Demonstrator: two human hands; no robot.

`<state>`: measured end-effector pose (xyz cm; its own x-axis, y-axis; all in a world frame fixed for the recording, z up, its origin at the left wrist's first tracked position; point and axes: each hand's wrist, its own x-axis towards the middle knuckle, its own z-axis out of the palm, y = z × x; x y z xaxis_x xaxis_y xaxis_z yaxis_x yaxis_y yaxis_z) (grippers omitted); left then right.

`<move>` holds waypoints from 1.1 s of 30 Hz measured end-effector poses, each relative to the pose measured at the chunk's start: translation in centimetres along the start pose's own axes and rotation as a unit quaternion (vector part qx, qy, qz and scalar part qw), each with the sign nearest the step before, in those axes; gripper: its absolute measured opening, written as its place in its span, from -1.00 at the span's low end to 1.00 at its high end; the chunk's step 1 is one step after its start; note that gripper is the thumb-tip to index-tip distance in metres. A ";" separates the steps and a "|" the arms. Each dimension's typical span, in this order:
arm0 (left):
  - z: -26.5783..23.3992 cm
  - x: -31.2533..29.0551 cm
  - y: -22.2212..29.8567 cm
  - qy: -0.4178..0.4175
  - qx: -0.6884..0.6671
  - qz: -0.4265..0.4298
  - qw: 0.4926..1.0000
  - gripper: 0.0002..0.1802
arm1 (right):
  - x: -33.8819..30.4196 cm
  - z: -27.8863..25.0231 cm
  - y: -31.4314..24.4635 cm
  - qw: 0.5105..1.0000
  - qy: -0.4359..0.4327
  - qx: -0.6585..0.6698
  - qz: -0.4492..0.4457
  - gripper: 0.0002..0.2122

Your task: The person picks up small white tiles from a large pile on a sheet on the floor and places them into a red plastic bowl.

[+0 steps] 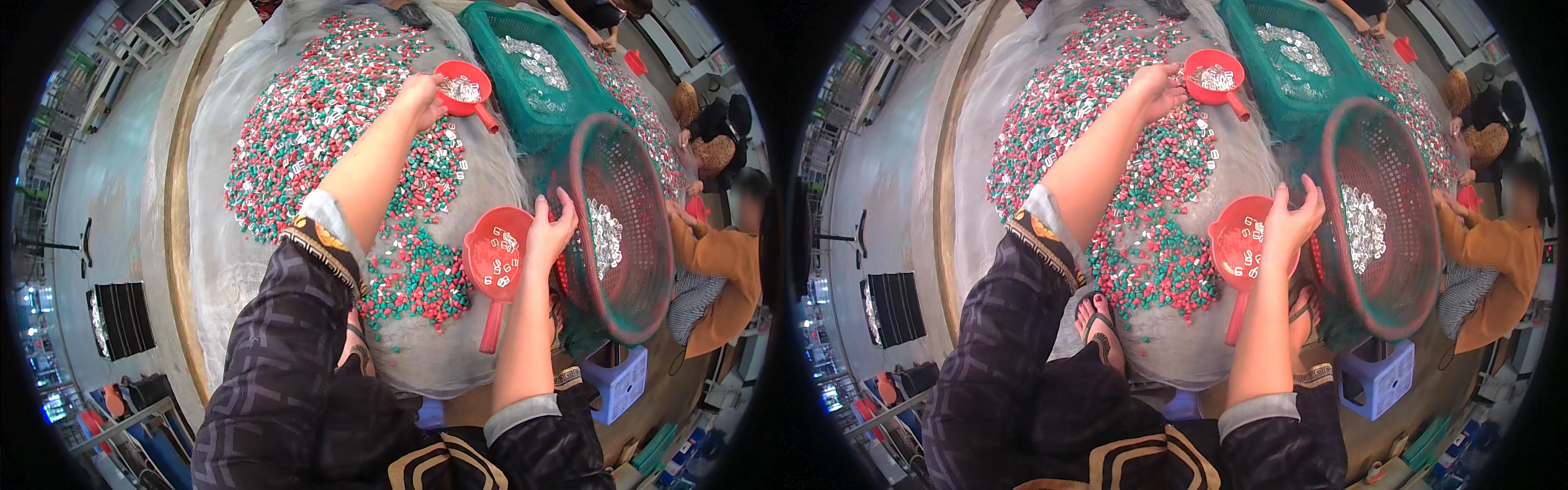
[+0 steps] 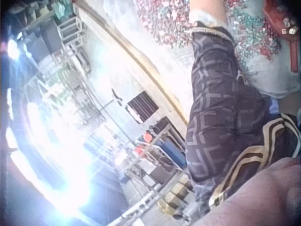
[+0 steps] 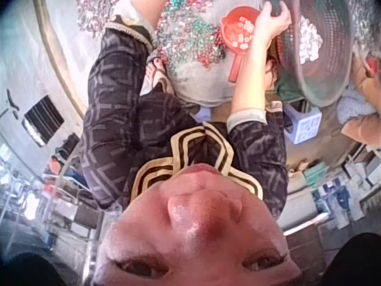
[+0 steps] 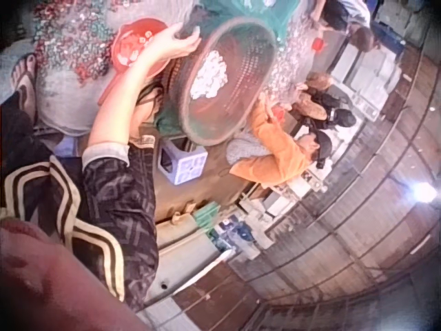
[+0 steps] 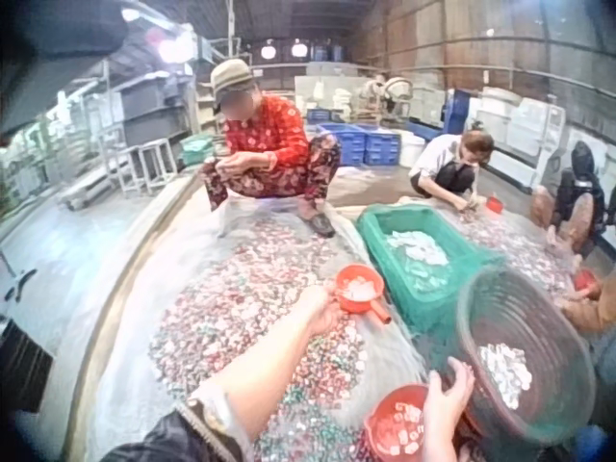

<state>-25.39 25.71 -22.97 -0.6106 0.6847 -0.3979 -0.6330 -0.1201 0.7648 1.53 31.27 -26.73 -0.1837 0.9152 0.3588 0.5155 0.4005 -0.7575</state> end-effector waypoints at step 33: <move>-20.2 -14.1 -17.9 0.026 0.722 0.196 0.663 -0.78 | -23.2 3.5 2.5 0.760 -0.525 -0.144 -0.355 -0.62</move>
<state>-15.04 3.66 -41.32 -0.6327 0.7743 -0.0132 0.6721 0.5575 0.4874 4.15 11.22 -38.83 -0.9898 0.0654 -0.1266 0.1084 0.9224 -0.3707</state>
